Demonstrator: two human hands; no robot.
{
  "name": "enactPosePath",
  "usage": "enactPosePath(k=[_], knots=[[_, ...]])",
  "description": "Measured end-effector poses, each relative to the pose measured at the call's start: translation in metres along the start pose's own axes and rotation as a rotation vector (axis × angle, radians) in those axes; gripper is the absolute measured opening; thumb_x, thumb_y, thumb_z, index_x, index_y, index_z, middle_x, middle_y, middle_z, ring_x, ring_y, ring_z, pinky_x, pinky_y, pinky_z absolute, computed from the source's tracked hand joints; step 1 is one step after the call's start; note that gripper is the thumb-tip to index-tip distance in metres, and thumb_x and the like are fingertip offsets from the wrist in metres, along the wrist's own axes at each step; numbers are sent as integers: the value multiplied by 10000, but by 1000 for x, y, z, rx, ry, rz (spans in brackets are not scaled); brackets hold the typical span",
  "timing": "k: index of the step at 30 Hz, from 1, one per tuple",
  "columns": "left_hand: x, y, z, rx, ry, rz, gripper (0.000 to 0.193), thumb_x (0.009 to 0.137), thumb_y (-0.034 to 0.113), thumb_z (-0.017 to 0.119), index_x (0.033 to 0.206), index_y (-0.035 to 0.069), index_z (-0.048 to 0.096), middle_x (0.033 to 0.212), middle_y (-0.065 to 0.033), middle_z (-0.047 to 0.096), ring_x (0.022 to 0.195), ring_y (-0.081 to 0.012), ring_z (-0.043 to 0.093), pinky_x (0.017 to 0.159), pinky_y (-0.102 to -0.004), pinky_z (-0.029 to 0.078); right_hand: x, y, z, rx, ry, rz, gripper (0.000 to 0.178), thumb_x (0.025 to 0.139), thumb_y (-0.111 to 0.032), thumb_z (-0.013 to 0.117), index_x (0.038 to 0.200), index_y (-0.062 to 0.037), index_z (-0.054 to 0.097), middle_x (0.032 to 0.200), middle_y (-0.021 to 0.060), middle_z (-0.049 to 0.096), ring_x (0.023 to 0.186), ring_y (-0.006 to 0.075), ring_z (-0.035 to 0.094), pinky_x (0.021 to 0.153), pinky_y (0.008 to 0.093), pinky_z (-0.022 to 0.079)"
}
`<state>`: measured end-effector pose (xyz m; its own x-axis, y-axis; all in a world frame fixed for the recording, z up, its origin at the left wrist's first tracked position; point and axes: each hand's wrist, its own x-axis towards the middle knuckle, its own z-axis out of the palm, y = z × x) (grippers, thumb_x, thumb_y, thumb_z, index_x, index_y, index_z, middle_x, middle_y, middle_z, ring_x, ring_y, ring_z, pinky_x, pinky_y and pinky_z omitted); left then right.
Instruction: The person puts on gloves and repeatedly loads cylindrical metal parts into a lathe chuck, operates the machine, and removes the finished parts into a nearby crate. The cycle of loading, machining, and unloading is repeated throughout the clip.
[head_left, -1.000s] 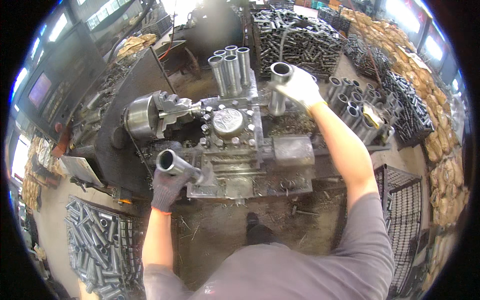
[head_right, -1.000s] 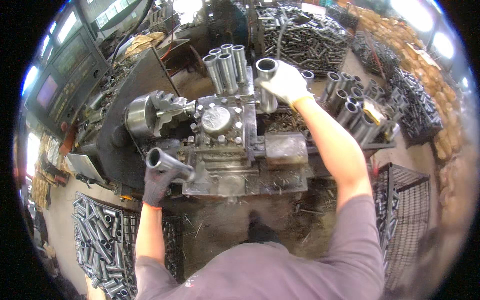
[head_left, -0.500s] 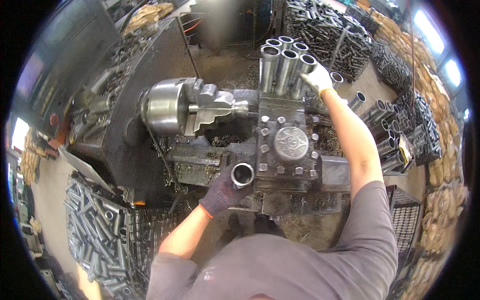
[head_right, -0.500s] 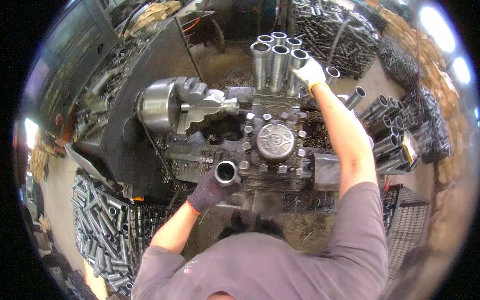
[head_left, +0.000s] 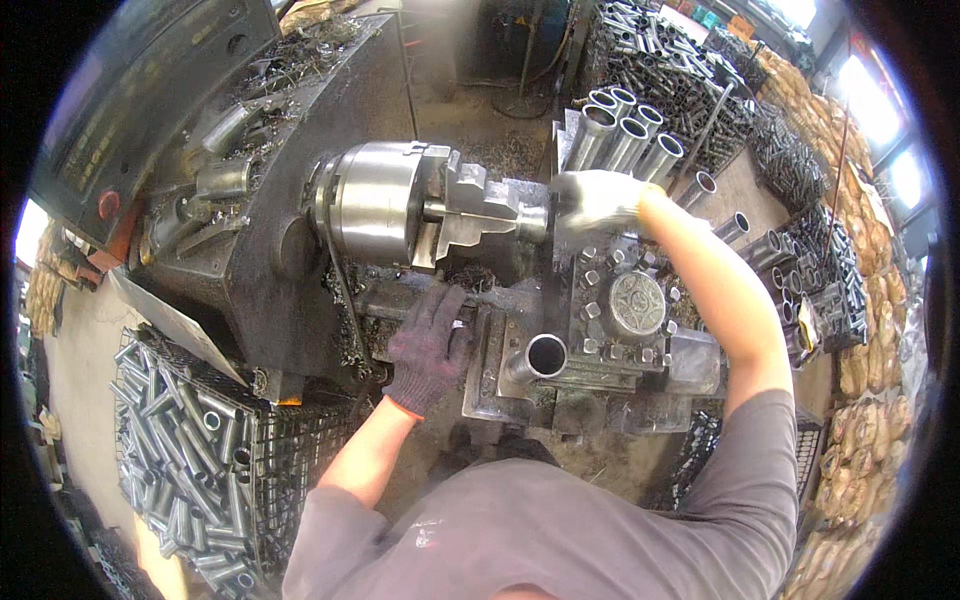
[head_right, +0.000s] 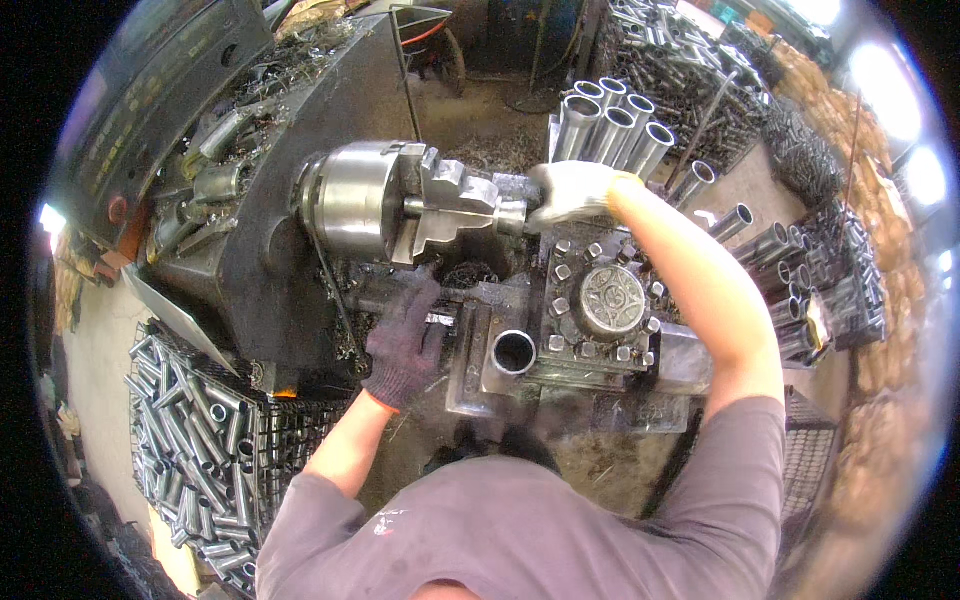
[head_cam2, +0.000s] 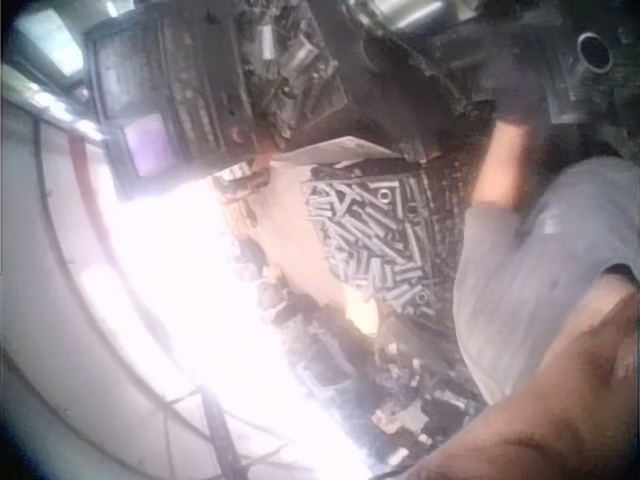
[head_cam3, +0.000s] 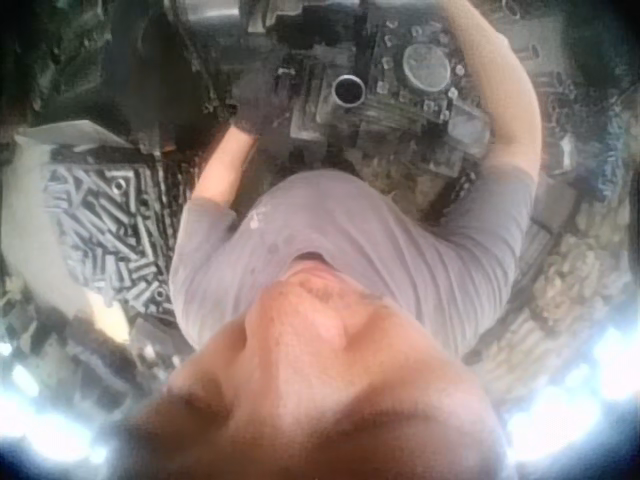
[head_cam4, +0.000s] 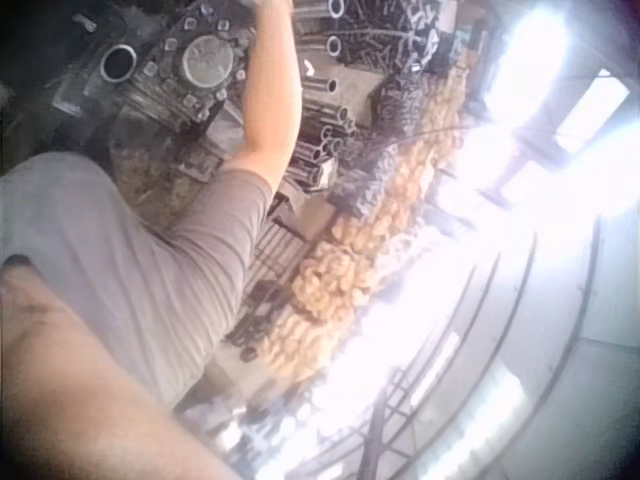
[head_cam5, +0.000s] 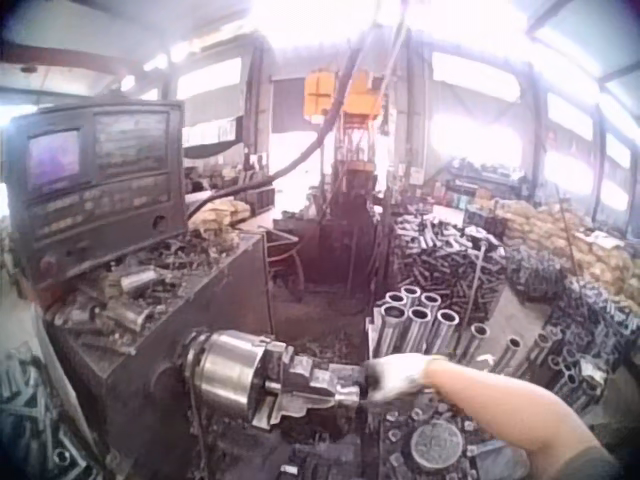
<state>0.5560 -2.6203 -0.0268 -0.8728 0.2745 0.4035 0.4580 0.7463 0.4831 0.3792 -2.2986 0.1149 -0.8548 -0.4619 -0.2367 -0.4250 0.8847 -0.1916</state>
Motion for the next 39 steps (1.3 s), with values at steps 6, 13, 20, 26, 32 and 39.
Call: enactPosePath(k=[6, 13, 20, 26, 32, 39], knots=[[56, 14, -58, 48, 285, 294, 531, 894, 141, 759, 1416, 139, 664, 1427, -182, 636, 1287, -426, 642, 1066, -504, 559, 64, -1, 38, 300, -302, -144, 379, 782, -261, 834, 1046, -10, 730, 844, 105, 764, 694, 225, 719, 642, 402, 596], [132, -56, -46, 520, 425, 197, 808, 924, 469, 702, 1579, 48, 487, 1604, -193, 492, 1532, -415, 402, 1299, -578, 244, 72, 21, 33, 384, -480, -215, 368, 868, -354, 838, 855, 2, 747, 832, 142, 735, 669, 214, 629, 587, 387, 509], [125, -73, -32, 452, 434, 158, 847, 896, 441, 715, 1593, 44, 442, 1617, -204, 460, 1536, -429, 377, 1304, -607, 208, -1, -5, -13, -356, -204, 58, 445, 695, -373, 909, 945, -22, 796, 878, 145, 790, 748, 275, 767, 681, 408, 616], [115, -52, -59, 254, 312, 175, 809, 965, 505, 691, 1576, 35, 447, 1630, -202, 451, 1544, -436, 367, 1294, -575, 240, -115, -99, -69, -451, 377, 256, 394, 729, -342, 813, 976, -37, 779, 901, 194, 782, 859, 336, 786, 796, 428, 632], [-28, 54, -79, -1526, -113, -26, 641, 978, 317, 756, 1490, 15, 515, 1473, -198, 575, 1374, -342, 552, 1170, -485, 447, -189, -229, 34, 880, -150, 264, 563, 850, -455, 812, 1162, 9, 751, 927, 83, 755, 796, 145, 712, 723, 302, 585], [-98, 45, -18, -1538, -193, -1050, 481, 938, 180, 824, 1339, 38, 600, 1151, -98, 694, 1025, -244, 702, 922, -403, 585, -185, -243, 232, 1511, -367, 570, 738, 789, -611, 898, 1225, -38, 734, 998, 62, 726, 867, 129, 665, 777, 324, 557]])
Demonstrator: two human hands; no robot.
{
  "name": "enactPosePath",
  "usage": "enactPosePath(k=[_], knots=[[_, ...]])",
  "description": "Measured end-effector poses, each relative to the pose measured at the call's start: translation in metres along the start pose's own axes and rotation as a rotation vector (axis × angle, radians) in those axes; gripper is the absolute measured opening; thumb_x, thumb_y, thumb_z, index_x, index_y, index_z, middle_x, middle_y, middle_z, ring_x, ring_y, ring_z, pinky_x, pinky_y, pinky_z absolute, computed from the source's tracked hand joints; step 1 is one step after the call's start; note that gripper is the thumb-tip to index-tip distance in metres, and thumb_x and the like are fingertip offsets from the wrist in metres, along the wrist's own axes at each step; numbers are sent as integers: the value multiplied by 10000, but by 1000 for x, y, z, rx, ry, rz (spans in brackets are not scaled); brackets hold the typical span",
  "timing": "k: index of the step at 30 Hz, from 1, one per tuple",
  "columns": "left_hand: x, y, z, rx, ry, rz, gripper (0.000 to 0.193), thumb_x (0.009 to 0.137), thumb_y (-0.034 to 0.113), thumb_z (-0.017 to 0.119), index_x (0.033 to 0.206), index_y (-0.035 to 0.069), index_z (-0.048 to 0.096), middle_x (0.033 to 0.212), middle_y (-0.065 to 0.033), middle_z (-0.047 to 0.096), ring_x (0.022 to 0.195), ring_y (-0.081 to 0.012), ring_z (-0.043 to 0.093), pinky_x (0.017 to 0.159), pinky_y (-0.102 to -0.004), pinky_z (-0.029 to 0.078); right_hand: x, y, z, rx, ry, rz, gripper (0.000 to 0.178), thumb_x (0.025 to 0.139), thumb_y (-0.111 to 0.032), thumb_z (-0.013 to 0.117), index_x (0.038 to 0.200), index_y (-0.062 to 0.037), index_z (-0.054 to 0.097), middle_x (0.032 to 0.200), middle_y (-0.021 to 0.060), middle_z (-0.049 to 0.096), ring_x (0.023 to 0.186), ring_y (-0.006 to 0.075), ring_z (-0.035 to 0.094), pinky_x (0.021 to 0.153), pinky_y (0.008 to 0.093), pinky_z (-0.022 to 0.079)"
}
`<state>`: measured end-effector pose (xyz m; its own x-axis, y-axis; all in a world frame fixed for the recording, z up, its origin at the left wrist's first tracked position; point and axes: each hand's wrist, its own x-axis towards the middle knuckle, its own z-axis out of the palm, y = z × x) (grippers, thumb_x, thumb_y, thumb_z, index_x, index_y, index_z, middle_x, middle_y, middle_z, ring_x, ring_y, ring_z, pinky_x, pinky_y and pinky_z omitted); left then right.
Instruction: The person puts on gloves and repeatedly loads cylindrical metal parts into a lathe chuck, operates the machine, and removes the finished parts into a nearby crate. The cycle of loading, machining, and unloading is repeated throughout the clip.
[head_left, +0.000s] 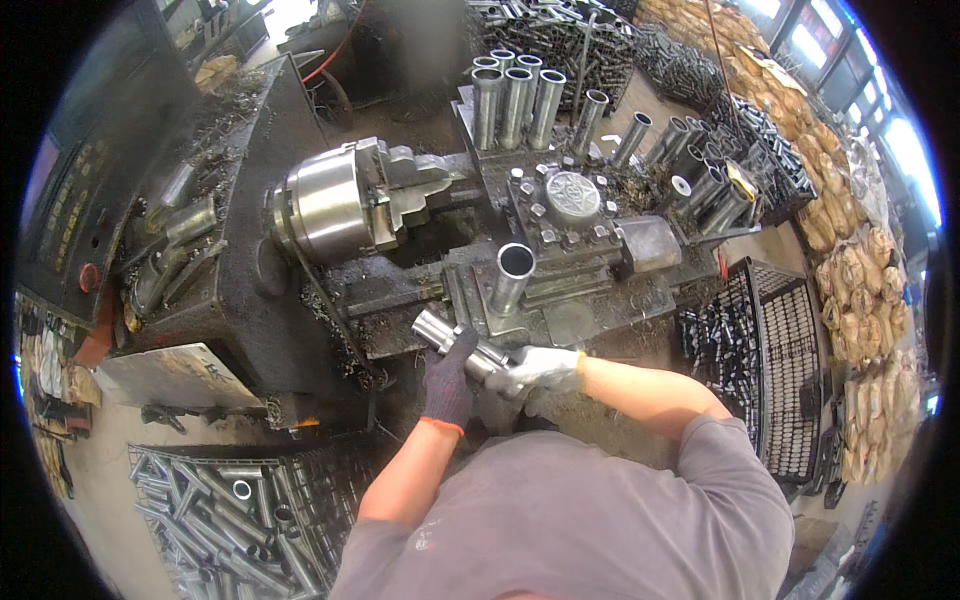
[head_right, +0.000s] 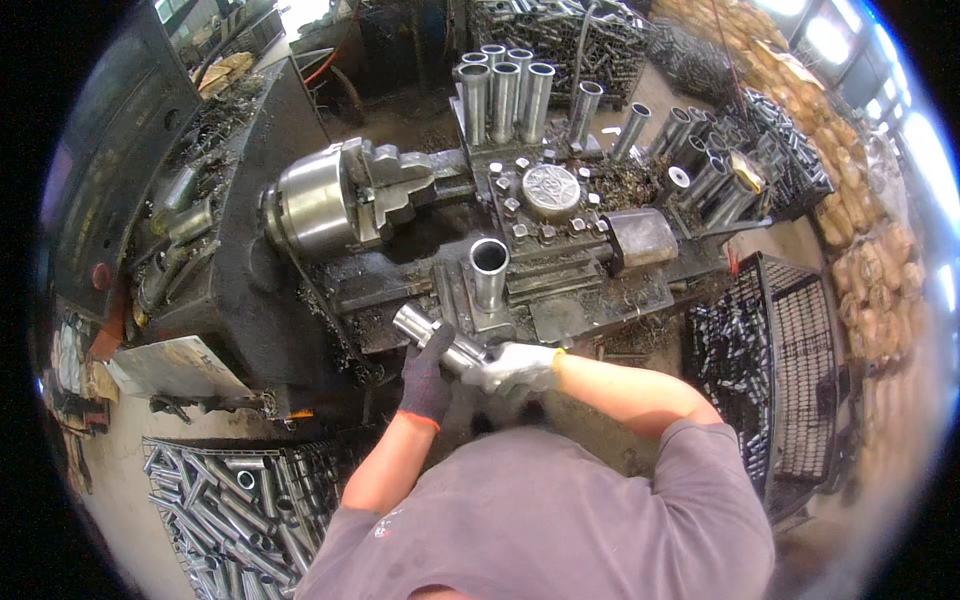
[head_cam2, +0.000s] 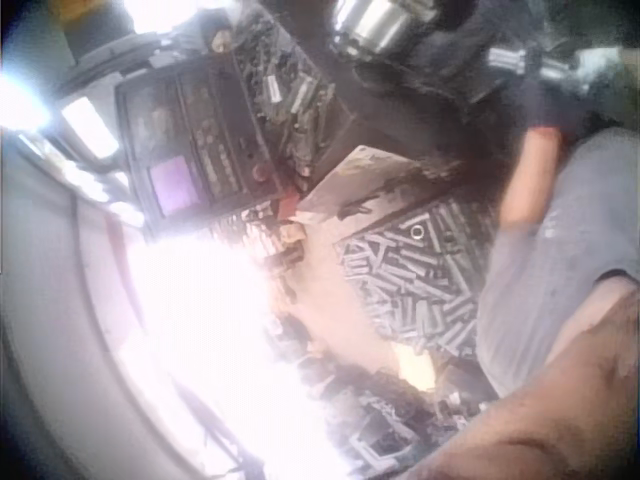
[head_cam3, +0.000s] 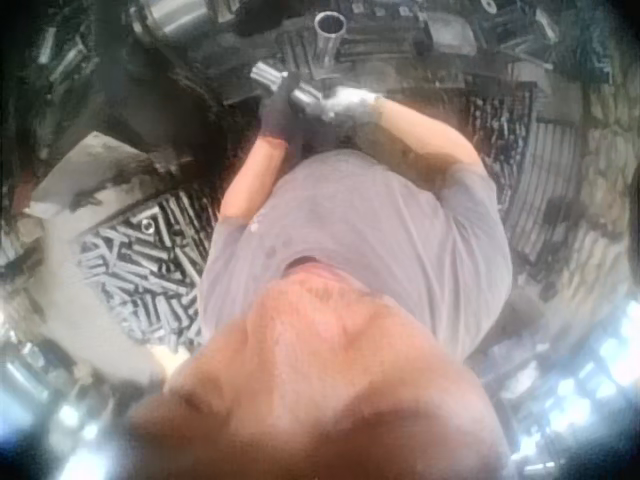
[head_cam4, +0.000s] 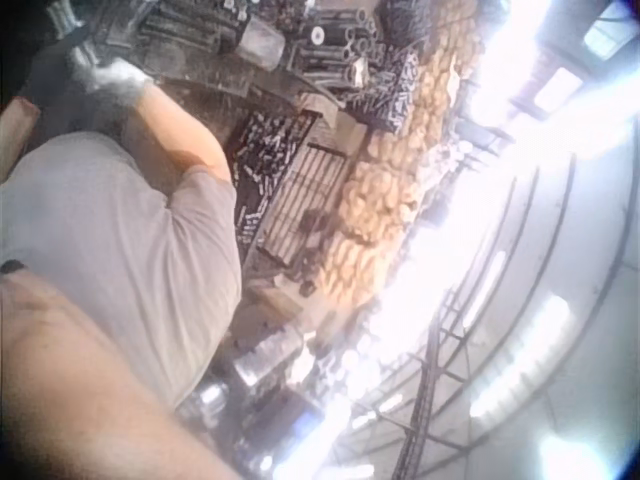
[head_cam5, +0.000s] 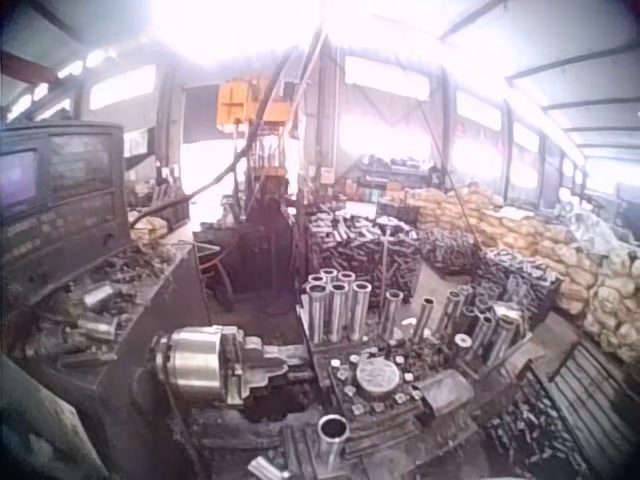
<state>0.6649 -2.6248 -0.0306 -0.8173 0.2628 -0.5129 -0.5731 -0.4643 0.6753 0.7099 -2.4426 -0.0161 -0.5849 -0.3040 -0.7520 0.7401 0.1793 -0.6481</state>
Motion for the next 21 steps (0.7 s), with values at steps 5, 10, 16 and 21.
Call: enactPosePath(k=[5, 10, 16, 21], knots=[[14, -31, -25, -90, -27, -45, 408, 999, 232, 764, 1344, 69, 619, 1250, -98, 700, 1131, -270, 692, 1000, -436, 571, 18, 40, -13, -282, 117, -150, 629, 754, -497, 878, 1146, -27, 730, 976, 97, 753, 894, 217, 698, 821, 372, 576], [4, -23, -58, -383, -299, -238, 412, 1095, 407, 586, 1352, 88, 639, 1294, -167, 716, 1177, -347, 698, 1049, -521, 564, -16, 34, -35, -289, 71, -468, 459, 779, -292, 893, 1098, -27, 697, 970, 85, 754, 887, 158, 691, 819, 366, 584], [-4, 9, 8, 280, -309, 361, 639, 942, 196, 834, 1485, 87, 515, 1265, -129, 710, 1159, -243, 696, 995, -451, 587, -62, 28, -84, -38, 490, -661, 274, 880, -207, 806, 1081, -54, 700, 1044, 143, 777, 841, 238, 754, 786, 391, 636], [73, 8, 74, 960, -288, 1165, 834, 731, 235, 1006, 1431, 104, 572, 1270, -89, 713, 1140, -213, 698, 993, -369, 583, -71, 34, -85, -508, 857, -461, 441, 836, -373, 844, 1135, -75, 716, 1081, 185, 778, 995, 363, 763, 881, 441, 621]])
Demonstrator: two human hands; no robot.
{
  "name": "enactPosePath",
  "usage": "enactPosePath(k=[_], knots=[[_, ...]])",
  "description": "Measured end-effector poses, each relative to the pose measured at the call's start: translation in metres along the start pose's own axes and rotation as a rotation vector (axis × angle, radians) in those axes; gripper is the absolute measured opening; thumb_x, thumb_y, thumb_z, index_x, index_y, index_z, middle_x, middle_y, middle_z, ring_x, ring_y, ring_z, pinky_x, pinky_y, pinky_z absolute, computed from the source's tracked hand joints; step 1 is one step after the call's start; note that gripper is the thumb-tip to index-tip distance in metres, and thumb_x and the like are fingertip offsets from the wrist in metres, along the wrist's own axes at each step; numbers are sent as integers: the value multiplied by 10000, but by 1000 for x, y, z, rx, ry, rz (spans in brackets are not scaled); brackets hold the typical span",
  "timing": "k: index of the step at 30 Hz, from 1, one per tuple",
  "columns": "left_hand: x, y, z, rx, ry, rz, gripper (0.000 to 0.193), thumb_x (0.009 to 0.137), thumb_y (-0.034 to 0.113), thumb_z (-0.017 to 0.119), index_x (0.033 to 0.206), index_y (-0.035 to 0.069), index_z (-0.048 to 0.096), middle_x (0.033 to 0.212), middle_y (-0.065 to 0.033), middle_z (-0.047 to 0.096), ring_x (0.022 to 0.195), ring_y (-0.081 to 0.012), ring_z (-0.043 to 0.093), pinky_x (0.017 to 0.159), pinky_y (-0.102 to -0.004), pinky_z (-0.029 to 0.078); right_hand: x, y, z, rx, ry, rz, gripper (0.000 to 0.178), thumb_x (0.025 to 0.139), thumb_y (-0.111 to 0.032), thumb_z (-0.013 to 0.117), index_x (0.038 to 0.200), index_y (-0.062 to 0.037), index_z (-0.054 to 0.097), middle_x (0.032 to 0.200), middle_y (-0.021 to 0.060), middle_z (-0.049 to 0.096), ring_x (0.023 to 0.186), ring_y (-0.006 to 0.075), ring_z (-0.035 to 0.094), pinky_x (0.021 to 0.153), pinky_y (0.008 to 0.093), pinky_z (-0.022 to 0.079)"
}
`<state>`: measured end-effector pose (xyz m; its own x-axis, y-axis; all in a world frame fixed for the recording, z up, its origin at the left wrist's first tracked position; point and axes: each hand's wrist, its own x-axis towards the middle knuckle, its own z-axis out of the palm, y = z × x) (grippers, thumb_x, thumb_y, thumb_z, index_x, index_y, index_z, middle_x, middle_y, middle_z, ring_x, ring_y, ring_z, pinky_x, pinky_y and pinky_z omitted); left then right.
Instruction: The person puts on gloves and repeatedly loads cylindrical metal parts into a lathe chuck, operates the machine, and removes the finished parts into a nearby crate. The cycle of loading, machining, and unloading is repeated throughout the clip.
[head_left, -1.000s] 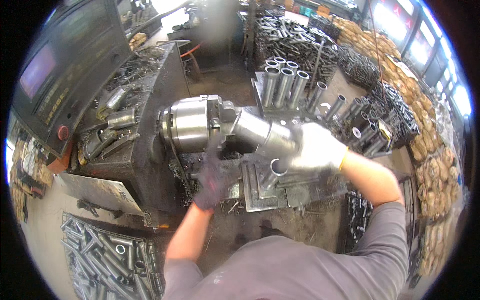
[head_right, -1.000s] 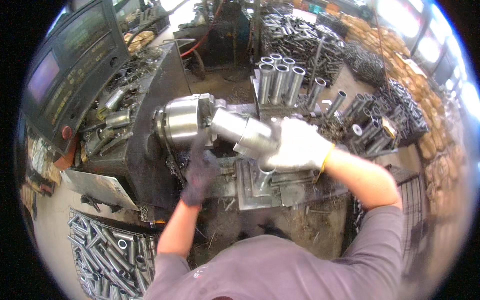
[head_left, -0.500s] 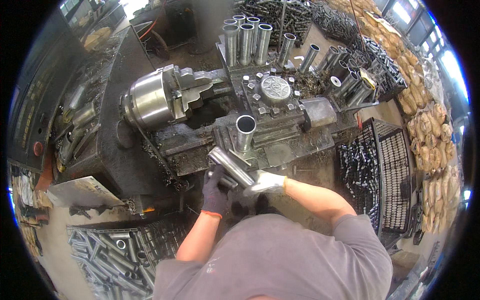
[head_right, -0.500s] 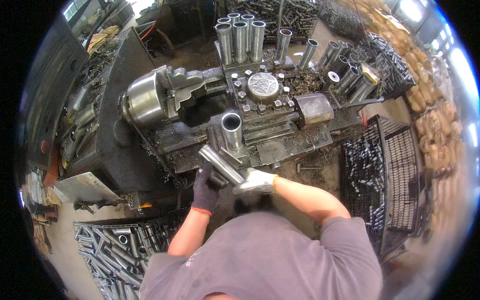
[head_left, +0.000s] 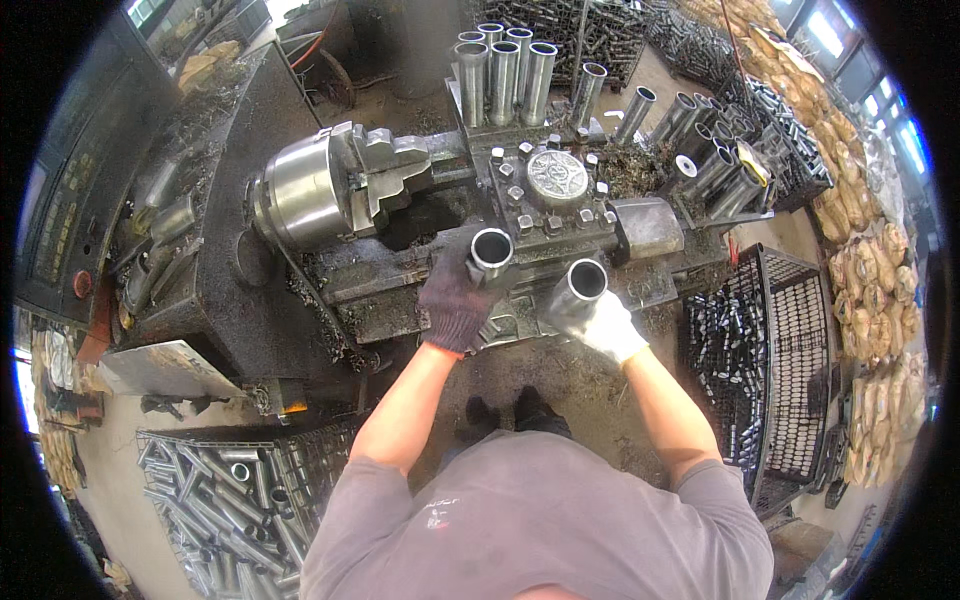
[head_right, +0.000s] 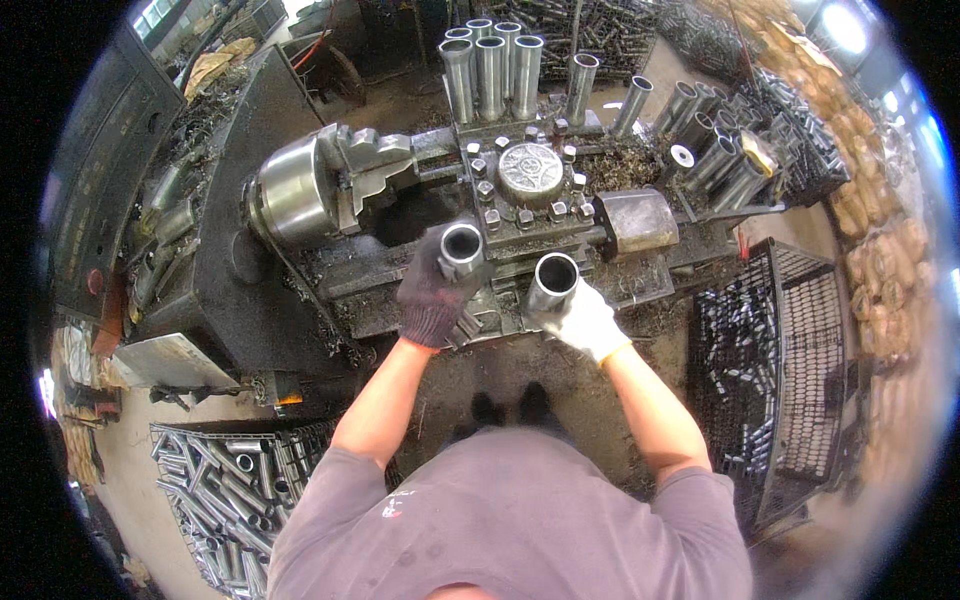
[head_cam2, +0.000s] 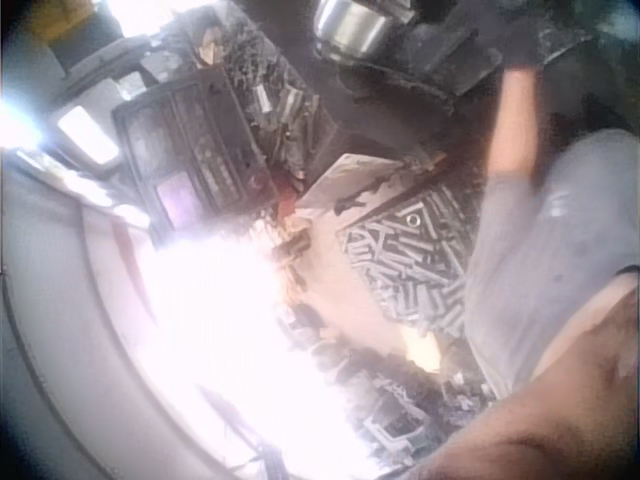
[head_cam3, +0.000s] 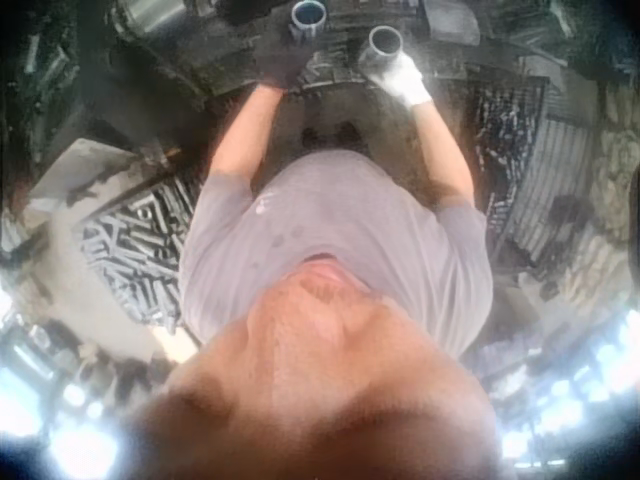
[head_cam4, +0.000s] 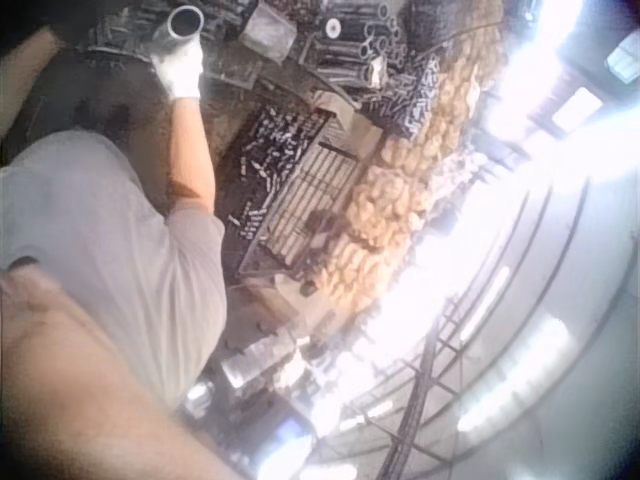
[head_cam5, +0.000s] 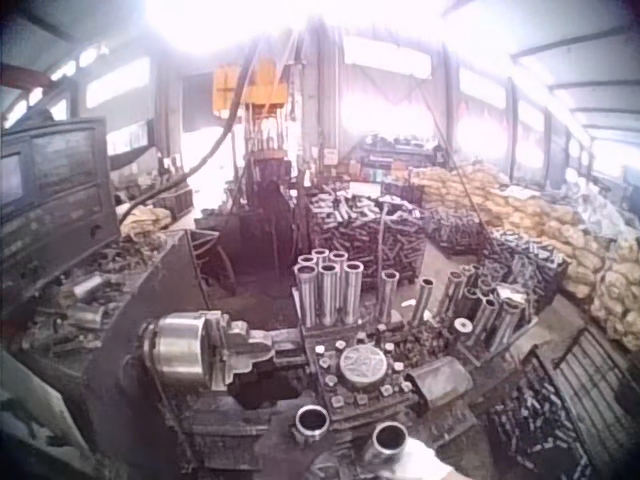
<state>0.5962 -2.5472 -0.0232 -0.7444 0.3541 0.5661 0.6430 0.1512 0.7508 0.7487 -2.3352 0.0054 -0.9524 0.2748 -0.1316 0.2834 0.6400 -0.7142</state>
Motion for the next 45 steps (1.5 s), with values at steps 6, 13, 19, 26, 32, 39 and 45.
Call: enactPosePath(k=[6, 13, 19, 26, 32, 39, 45], knots=[[2, -21, -42, -405, 195, -283, 709, 841, 233, 948, 1438, 96, 591, 1232, -77, 697, 1128, -229, 699, 957, -376, 606, -26, -50, 80, -232, -191, -326, 465, 903, -402, 727, 1187, -36, 692, 970, 212, 748, 865, 373, 769, 770, 487, 628], [-46, -16, -142, -1158, 288, -749, 736, 981, 704, 638, 1362, 75, 614, 1160, -109, 727, 1028, -267, 728, 921, -445, 615, 34, -77, 129, -261, -80, -239, 423, 879, -364, 777, 1088, -2, 709, 937, 218, 755, 882, 360, 772, 736, 470, 611], [-58, 0, -96, -1204, 330, -727, 789, 1008, 758, 534, 1391, 72, 607, 1255, -93, 701, 1133, -271, 682, 1018, -435, 562, 47, -110, 75, 547, -473, 53, 668, 894, -393, 772, 1347, 83, 656, 1060, 199, 772, 978, 200, 743, 844, 351, 595], [-19, 20, -67, -1187, 118, -428, 754, 1086, 674, 448, 1623, 146, 430, 1588, -104, 514, 1428, -281, 510, 1204, -479, 416, 35, -191, 11, 271, -375, 88, 791, 736, -483, 891, 1273, 45, 649, 1018, 179, 756, 920, 284, 746, 868, 410, 601], [-16, -25, -98, -660, 213, -530, 389, 1126, 304, 574, 1402, 39, 641, 1287, -106, 692, 1144, -222, 676, 1025, -379, 543, 143, -220, -89, -480, -25, -722, 807, 763, -272, 812, 1479, -50, 512, 1221, 229, 700, 1049, 410, 737, 913, 484, 616], [-181, -61, -151, -713, 669, -988, 368, 1076, 292, 636, 1379, 84, 645, 1211, -112, 721, 1062, -287, 697, 971, -442, 566, 318, -160, -73, -1049, -233, -708, 399, 741, -252, 863, 1070, -50, 761, 1003, 169, 795, 932, 355, 786, 792, 468, 622], [-287, -93, -227, -863, 921, -973, 315, 1059, 368, 553, 1112, 127, 749, 1072, -94, 763, 1054, -261, 709, 817, -416, 559, 357, -126, -23, -722, -630, -567, 711, 621, -476, 883, 1101, 29, 740, 1040, 235, 779, 953, 378, 755, 855, 460, 583]])
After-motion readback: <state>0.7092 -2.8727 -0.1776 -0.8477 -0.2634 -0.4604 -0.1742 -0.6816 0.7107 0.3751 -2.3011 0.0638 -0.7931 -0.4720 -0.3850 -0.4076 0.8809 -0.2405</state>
